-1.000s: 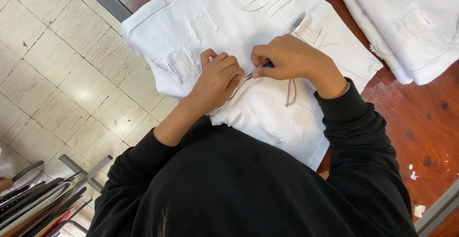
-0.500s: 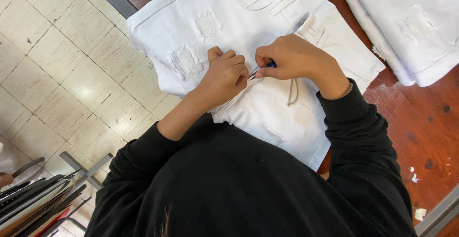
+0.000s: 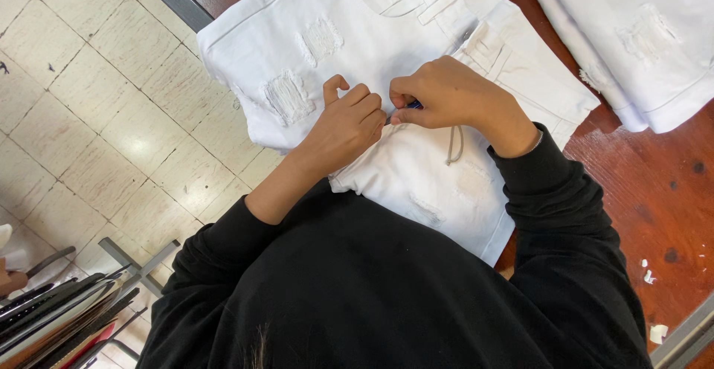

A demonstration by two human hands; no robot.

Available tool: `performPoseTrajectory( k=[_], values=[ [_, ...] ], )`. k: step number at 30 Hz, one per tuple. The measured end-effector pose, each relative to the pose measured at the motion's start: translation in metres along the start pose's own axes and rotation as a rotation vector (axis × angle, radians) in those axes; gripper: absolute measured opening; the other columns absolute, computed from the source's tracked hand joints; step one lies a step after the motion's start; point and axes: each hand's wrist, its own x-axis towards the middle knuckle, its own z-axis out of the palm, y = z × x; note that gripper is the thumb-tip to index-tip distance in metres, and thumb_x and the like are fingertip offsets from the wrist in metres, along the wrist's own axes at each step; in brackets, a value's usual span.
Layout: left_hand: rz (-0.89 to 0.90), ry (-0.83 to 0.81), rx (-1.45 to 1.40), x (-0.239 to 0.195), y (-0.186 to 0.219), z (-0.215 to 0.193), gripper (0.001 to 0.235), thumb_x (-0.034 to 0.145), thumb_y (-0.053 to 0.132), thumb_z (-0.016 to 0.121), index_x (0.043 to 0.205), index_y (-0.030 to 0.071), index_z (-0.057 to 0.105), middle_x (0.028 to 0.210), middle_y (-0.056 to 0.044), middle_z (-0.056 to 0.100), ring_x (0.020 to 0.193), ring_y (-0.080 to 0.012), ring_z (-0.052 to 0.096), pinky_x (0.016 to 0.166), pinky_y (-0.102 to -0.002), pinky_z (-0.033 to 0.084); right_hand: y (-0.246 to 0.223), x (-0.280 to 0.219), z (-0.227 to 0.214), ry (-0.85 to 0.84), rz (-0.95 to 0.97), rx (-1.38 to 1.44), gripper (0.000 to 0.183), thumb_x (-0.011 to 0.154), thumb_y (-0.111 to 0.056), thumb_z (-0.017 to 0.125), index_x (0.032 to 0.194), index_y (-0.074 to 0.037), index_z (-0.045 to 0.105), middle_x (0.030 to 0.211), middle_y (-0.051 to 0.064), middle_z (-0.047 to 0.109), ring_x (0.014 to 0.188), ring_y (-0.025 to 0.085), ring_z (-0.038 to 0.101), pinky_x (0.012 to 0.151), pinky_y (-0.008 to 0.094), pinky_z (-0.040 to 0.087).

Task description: The person uses tweezers to pull threads from the fabric of white jeans laid on a wooden table, creating distressed holes. They then use scissors to trim loose threads at the hem and continue pulling threads from the waistband area.

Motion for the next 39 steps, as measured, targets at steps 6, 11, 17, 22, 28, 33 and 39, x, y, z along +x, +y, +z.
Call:
performPoseTrajectory(
  k=[6,11,17,22,28,33,39],
  values=[
    [0.002,0.031,-0.023,-0.002,-0.003,0.006,0.018,0.106,0.006,0.063,0.088,0.009,0.061,0.086,-0.004,0.049,0.087,-0.0248,0.051,0.099,-0.053,0.031,-0.002,0.002,0.002,0.002,-0.017,-0.029,0.02,0.098,-0.035,0.08,0.095,-0.019,0.07,0.066,0.001,0.075,0.075,0.029,0.078,0.078,0.042,0.059],
    [-0.04,0.032,-0.066,0.002,-0.001,-0.001,0.019,0.102,0.003,0.066,0.087,0.011,0.059,0.085,-0.003,0.049,0.086,-0.0244,0.051,0.099,-0.052,0.031,0.003,0.001,0.007,0.035,-0.057,-0.007,0.019,0.097,-0.035,0.082,0.096,-0.018,0.072,0.065,0.001,0.074,0.072,0.028,0.077,0.075,0.041,0.057],
    [-0.221,-0.002,-0.034,-0.01,-0.012,-0.057,0.016,0.094,0.005,0.074,0.092,0.014,0.061,0.088,-0.002,0.055,0.087,-0.0252,0.057,0.097,-0.052,0.033,0.03,0.0,0.006,0.145,-0.1,0.219,0.031,0.1,-0.047,0.08,0.107,-0.017,0.076,0.069,0.006,0.072,0.072,0.032,0.073,0.073,0.043,0.055],
    [-0.533,-0.383,0.457,-0.082,-0.049,-0.154,0.012,0.099,0.015,0.073,0.089,0.015,0.066,0.074,0.0,0.061,0.071,-0.0234,0.064,0.095,-0.048,0.041,0.013,-0.001,-0.001,0.124,-0.14,0.236,0.039,0.088,-0.05,0.089,0.108,-0.017,0.085,0.072,0.009,0.074,0.069,0.031,0.071,0.071,0.043,0.054],
    [-0.992,-1.086,0.857,-0.114,-0.053,-0.198,0.036,0.077,-0.009,0.053,0.074,0.027,0.058,0.061,0.01,0.056,0.054,-0.0171,0.049,0.078,-0.035,0.034,0.018,0.011,0.022,0.045,-0.368,0.054,0.023,0.094,-0.011,0.079,0.113,-0.022,0.086,0.092,-0.01,0.083,0.081,0.017,0.076,0.068,0.036,0.051],
    [-0.619,-0.205,0.492,-0.054,-0.033,-0.144,0.03,0.097,0.008,0.083,0.081,0.012,0.058,0.077,-0.006,0.061,0.064,-0.0327,0.056,0.068,-0.047,0.043,0.015,0.015,0.015,-0.088,-0.174,0.135,0.01,0.093,-0.016,0.082,0.1,-0.023,0.085,0.093,-0.016,0.083,0.083,0.01,0.075,0.077,0.03,0.051],
    [-0.412,-0.141,-0.185,0.0,0.01,-0.065,0.017,0.096,-0.01,0.066,0.103,0.002,0.076,0.093,-0.01,0.067,0.078,-0.0339,0.065,0.065,-0.047,0.047,0.036,0.007,0.008,-0.01,-0.144,0.189,0.014,0.101,-0.031,0.077,0.105,-0.018,0.081,0.082,-0.006,0.076,0.076,0.018,0.07,0.074,0.036,0.049]
  ],
)
